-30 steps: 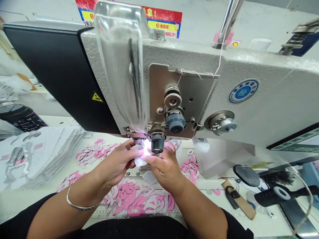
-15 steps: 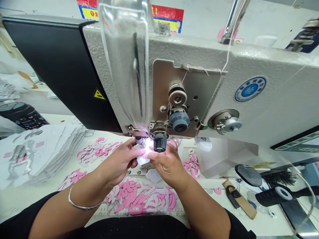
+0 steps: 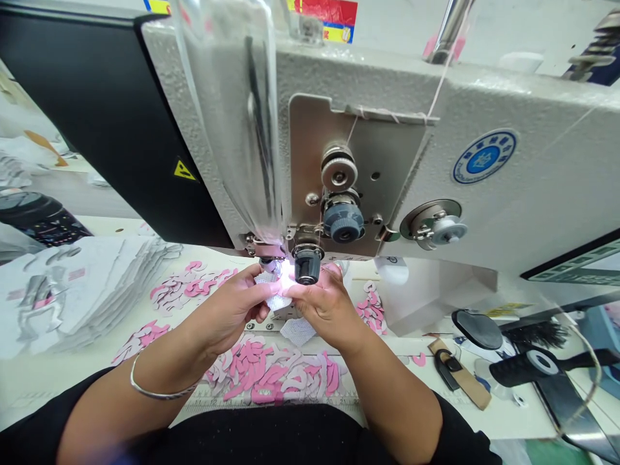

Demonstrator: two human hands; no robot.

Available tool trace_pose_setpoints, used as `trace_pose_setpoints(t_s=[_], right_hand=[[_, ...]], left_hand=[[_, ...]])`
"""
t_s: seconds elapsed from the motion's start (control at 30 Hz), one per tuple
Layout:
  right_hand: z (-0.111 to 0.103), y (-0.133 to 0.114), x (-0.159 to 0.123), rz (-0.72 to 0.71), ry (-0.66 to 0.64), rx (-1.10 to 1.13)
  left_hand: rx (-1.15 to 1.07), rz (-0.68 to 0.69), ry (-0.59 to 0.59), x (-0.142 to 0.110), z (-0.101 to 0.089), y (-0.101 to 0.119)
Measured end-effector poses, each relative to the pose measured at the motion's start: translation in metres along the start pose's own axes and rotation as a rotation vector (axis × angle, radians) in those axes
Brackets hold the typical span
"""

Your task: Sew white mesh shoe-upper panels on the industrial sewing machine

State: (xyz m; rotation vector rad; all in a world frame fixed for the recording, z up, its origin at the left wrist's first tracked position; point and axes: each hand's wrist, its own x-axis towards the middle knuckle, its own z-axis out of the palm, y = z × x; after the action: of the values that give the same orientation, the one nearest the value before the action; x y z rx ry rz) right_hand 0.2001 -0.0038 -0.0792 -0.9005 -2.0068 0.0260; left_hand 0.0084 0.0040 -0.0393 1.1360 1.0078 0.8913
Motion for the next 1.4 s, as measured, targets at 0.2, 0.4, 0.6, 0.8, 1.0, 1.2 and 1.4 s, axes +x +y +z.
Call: trace_pose_setpoints(t_s=[0.2,0.4,0.6,0.8,1.0,1.2,1.4], right_hand=[[0.0024,0.0022,-0.0008,0.034,0.025,0.007],[0.0055,0.0049,-0.005,0.016,0.061,-0.022],[0.0044,0.0004,-0.0034,-0.053,0.023,-0.032],[0.0079,0.0029,-0.0068,-0.005,0.02,-0.047],[0.0053,0.0019,-0.0033,0.006,0.003,-0.027],[0.0048,0.0019,-0.0018,0.04,0.034,0.006],[0.0045,-0.0007,-0.0029,-0.022,0.015,-0.049]], left_hand=[[0.028,-0.024,-0.023,0.002,-0.0035,-0.0055],[0.039,0.014,-0.021,0.0042,-0.0041,-0.0101],[0.071,0.009,0.063,0.0002,0.001,-0.0071],[0.059,0.02,0.03,0.0001,0.0009,-0.0072],[0.009,0.033,0.015,0.0017,-0.0002,-0.0085],[-0.006,0.008,0.023,0.003,-0.0003,-0.0102],[-0.004,0.017,0.019,0.0021,0.001,-0.0068]])
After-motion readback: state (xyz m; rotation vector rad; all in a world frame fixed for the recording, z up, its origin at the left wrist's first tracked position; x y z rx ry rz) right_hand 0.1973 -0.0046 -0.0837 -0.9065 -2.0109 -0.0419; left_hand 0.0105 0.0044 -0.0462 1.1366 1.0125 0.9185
